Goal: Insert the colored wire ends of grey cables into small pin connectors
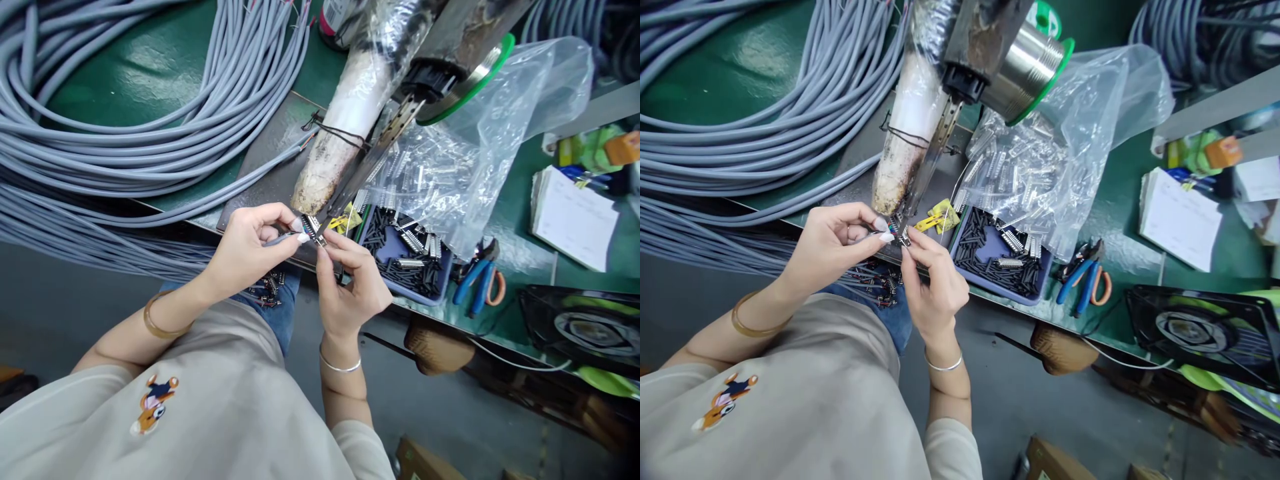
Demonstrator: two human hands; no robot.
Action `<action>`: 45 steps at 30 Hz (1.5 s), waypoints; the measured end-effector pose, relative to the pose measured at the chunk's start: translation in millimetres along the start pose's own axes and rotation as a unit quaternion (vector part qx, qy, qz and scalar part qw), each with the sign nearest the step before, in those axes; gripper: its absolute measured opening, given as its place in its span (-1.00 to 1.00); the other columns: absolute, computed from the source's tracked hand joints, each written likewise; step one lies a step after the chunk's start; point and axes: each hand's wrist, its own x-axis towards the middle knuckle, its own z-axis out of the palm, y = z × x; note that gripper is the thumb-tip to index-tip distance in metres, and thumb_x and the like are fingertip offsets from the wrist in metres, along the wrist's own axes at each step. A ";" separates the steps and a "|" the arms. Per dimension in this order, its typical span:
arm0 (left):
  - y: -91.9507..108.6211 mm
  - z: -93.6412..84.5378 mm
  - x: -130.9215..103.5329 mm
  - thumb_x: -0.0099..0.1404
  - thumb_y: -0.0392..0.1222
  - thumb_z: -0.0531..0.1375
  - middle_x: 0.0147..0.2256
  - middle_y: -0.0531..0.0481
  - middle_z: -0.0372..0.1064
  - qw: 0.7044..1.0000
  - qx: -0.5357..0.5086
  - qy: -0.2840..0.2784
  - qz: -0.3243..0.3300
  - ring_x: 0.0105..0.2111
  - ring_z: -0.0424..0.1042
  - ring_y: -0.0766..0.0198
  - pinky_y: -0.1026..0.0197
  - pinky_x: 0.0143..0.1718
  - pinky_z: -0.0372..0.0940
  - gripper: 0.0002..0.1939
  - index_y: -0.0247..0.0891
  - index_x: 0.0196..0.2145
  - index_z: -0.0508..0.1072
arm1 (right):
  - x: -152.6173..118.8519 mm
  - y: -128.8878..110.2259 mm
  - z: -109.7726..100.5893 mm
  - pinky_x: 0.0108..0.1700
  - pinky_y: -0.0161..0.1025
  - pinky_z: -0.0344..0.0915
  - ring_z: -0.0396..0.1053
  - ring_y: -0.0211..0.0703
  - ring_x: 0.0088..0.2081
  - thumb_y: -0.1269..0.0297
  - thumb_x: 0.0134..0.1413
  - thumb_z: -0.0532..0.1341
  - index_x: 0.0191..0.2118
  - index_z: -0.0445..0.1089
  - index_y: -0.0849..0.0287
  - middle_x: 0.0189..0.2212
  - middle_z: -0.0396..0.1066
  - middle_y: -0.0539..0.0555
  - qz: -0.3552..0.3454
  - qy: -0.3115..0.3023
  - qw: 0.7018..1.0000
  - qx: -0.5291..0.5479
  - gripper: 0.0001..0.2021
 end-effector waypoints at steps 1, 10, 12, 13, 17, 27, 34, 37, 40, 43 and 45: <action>0.5 0.3 0.0 0.17 -0.30 0.32 -0.62 0.20 0.09 1.000 0.005 0.005 0.006 -0.65 -0.06 0.54 0.35 -0.64 -0.18 -0.92 -0.33 -0.40 0.46 | 1.6 -0.1 0.6 -0.17 -0.27 0.60 0.65 -0.17 -0.13 0.47 0.21 0.32 -0.15 0.44 0.12 -0.13 0.65 0.05 -0.003 0.003 1.000 -0.003 -0.86; 6.4 0.2 -0.3 0.19 -0.29 0.32 -0.63 0.20 0.07 0.999 0.014 0.019 0.026 -0.65 -0.06 0.54 0.35 -0.64 -0.18 -0.91 -0.33 -0.41 0.47 | 7.6 -6.1 0.1 -0.12 -0.24 0.59 0.65 -0.18 -0.19 0.47 0.17 0.37 -0.17 0.46 0.11 -0.16 0.66 0.04 -0.048 0.030 0.997 -0.045 -0.84; 5.7 -0.2 -0.6 0.20 -0.29 0.32 -0.63 0.20 0.08 1.000 0.006 0.016 0.025 -0.65 -0.05 0.54 0.35 -0.64 -0.18 -0.91 -0.33 -0.41 0.47 | 6.4 -6.3 -0.1 -0.14 -0.27 0.59 0.65 -0.19 -0.20 0.48 0.15 0.38 -0.20 0.45 0.12 -0.17 0.66 0.04 -0.054 0.036 0.997 -0.042 -0.83; 5.3 -0.3 -0.9 0.20 -0.30 0.32 -0.63 0.19 0.09 1.000 0.005 0.015 0.026 -0.65 -0.05 0.54 0.35 -0.64 -0.17 -0.91 -0.33 -0.41 0.48 | 5.8 -6.2 0.0 -0.16 -0.28 0.58 0.65 -0.20 -0.21 0.49 0.14 0.38 -0.22 0.44 0.12 -0.17 0.67 0.05 -0.058 0.038 0.997 -0.043 -0.83; 3.7 -0.4 -3.1 0.22 -0.30 0.32 -0.60 0.16 0.19 0.999 0.023 0.018 0.042 -0.64 0.02 0.52 0.34 -0.63 -0.10 -0.94 -0.32 -0.39 0.51 | 5.0 -5.9 -0.3 -0.19 -0.32 0.56 0.65 -0.22 -0.24 0.49 0.13 0.39 -0.24 0.42 0.14 -0.16 0.67 0.08 -0.066 0.039 0.996 -0.053 -0.83; 0.5 -0.2 -7.3 0.25 -0.37 0.30 -0.49 0.10 0.39 0.982 0.127 0.022 0.140 -0.58 0.10 0.50 0.34 -0.57 0.02 -0.94 -0.31 -0.39 0.51 | 1.7 -5.6 -5.4 -0.18 -0.35 0.56 0.66 -0.22 -0.25 0.47 0.13 0.40 -0.23 0.44 0.14 -0.19 0.68 0.08 -0.080 0.018 0.994 -0.075 -0.84; 0.5 1.2 -7.3 0.25 -0.36 0.30 -0.53 0.15 0.33 0.982 0.126 0.031 0.140 -0.60 0.05 0.51 0.33 -0.58 -0.01 -0.93 -0.31 -0.39 0.49 | 1.3 -4.5 -3.9 -0.14 -0.34 0.57 0.66 -0.22 -0.22 0.48 0.15 0.38 -0.22 0.44 0.14 -0.17 0.67 0.07 -0.078 0.016 0.994 -0.073 -0.85; 0.1 1.8 -9.1 0.27 -0.33 0.30 -0.52 0.14 0.35 0.983 0.134 0.026 0.127 -0.59 0.09 0.49 0.32 -0.57 0.00 -0.93 -0.30 -0.38 0.49 | 0.8 -3.9 -4.2 -0.15 -0.34 0.57 0.66 -0.21 -0.23 0.49 0.13 0.39 -0.21 0.44 0.14 -0.19 0.67 0.07 -0.076 0.015 0.995 -0.063 -0.83; -1.7 2.4 -11.9 0.29 -0.31 0.28 -0.50 0.12 0.39 0.983 0.145 0.013 0.116 -0.58 0.14 0.47 0.32 -0.56 0.01 -0.94 -0.29 -0.37 0.49 | -1.4 -2.8 -5.4 -0.17 -0.33 0.56 0.65 -0.20 -0.25 0.49 0.12 0.40 -0.20 0.45 0.13 -0.21 0.67 0.04 -0.073 0.019 0.995 -0.062 -0.81; -7.2 2.9 -15.8 0.31 -0.30 0.27 -0.49 0.12 0.42 0.980 0.156 0.007 0.120 -0.58 0.15 0.47 0.34 -0.55 0.05 -0.96 -0.28 -0.33 0.51 | -4.9 -1.9 -7.1 -0.18 -0.32 0.57 0.65 -0.21 -0.26 0.49 0.13 0.39 -0.19 0.45 0.12 -0.23 0.67 0.02 -0.069 0.019 0.995 -0.063 -0.81; -12.8 3.4 -19.4 0.32 -0.30 0.26 -0.46 0.12 0.46 0.977 0.167 0.012 0.129 -0.58 0.17 0.48 0.35 -0.53 0.10 -0.97 -0.28 -0.27 0.52 | -7.3 -1.5 -8.4 -0.18 -0.33 0.57 0.65 -0.22 -0.26 0.49 0.13 0.39 -0.19 0.46 0.12 -0.22 0.67 0.02 -0.069 0.018 0.995 -0.066 -0.81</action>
